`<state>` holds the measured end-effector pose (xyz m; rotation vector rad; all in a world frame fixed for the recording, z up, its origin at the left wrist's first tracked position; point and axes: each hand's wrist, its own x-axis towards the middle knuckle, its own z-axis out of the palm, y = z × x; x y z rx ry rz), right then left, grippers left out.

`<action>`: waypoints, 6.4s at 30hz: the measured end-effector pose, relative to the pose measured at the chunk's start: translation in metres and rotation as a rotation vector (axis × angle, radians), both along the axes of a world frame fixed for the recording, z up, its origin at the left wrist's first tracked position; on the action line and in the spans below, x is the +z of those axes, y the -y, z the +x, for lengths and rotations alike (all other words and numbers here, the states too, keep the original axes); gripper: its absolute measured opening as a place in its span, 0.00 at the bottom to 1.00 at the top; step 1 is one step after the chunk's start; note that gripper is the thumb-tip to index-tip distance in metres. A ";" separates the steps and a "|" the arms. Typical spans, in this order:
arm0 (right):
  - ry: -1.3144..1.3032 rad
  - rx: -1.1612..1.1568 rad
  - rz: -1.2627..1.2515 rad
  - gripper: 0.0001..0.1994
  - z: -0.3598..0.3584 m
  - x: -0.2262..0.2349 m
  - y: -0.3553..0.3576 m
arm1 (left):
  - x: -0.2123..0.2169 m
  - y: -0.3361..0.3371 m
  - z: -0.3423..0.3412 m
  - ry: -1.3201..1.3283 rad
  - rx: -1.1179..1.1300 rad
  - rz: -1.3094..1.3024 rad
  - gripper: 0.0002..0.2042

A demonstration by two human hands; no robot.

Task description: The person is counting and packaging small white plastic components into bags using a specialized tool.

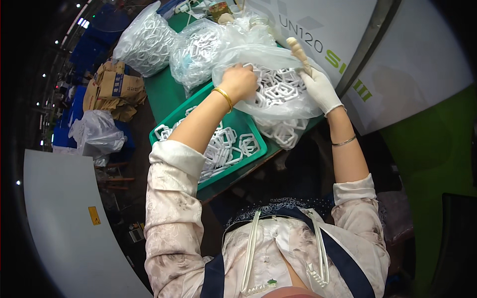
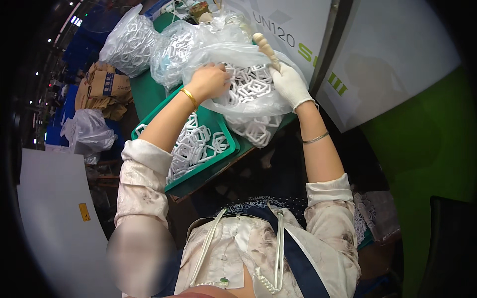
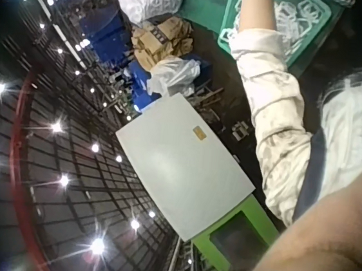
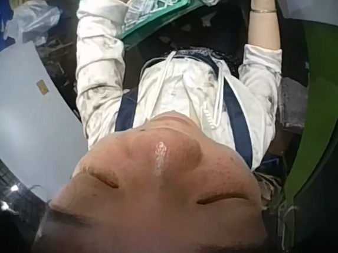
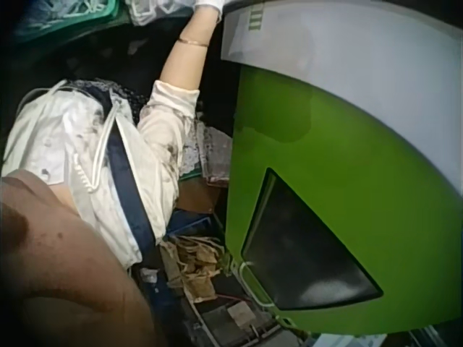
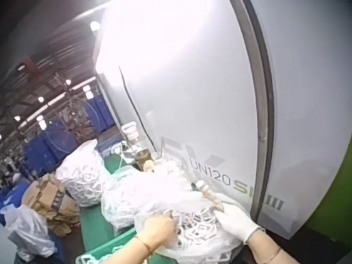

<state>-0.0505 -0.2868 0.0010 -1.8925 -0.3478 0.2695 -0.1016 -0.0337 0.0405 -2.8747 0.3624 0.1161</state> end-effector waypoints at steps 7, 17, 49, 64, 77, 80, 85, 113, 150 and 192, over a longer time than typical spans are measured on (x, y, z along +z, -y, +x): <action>0.048 0.418 -0.138 0.18 0.041 -0.048 -0.025 | -0.008 0.020 0.003 -0.138 -0.049 -0.041 0.15; 0.077 0.310 -0.173 0.17 0.057 -0.064 -0.015 | 0.004 0.045 -0.016 -0.378 0.066 -0.170 0.18; 0.415 0.729 -0.331 0.13 -0.083 0.021 0.044 | -0.030 -0.010 0.001 0.365 0.073 -0.634 0.33; -0.110 0.465 -0.169 0.20 -0.033 0.010 0.018 | 0.002 0.040 -0.102 -0.165 -0.334 -0.465 0.11; 0.136 0.001 0.081 0.18 -0.003 0.027 0.009 | 0.023 0.037 -0.170 0.032 -0.279 -0.413 0.18; 0.156 0.003 0.113 0.18 -0.006 0.039 0.007 | 0.031 0.038 -0.189 0.137 -0.289 -0.473 0.19; 0.175 -0.051 0.277 0.17 -0.062 0.072 0.019 | 0.036 0.015 -0.218 0.107 -0.108 -0.590 0.19; 0.090 -0.081 -0.100 0.20 -0.178 -0.026 0.064 | -0.031 -0.046 -0.244 0.205 0.372 -0.987 0.17; -0.079 0.120 0.190 0.14 -0.226 0.021 -0.007 | -0.010 -0.011 -0.226 0.466 0.579 -1.964 0.13; -0.281 0.546 0.281 0.14 -0.201 0.028 -0.079 | -0.039 0.048 -0.233 0.423 0.545 -2.686 0.12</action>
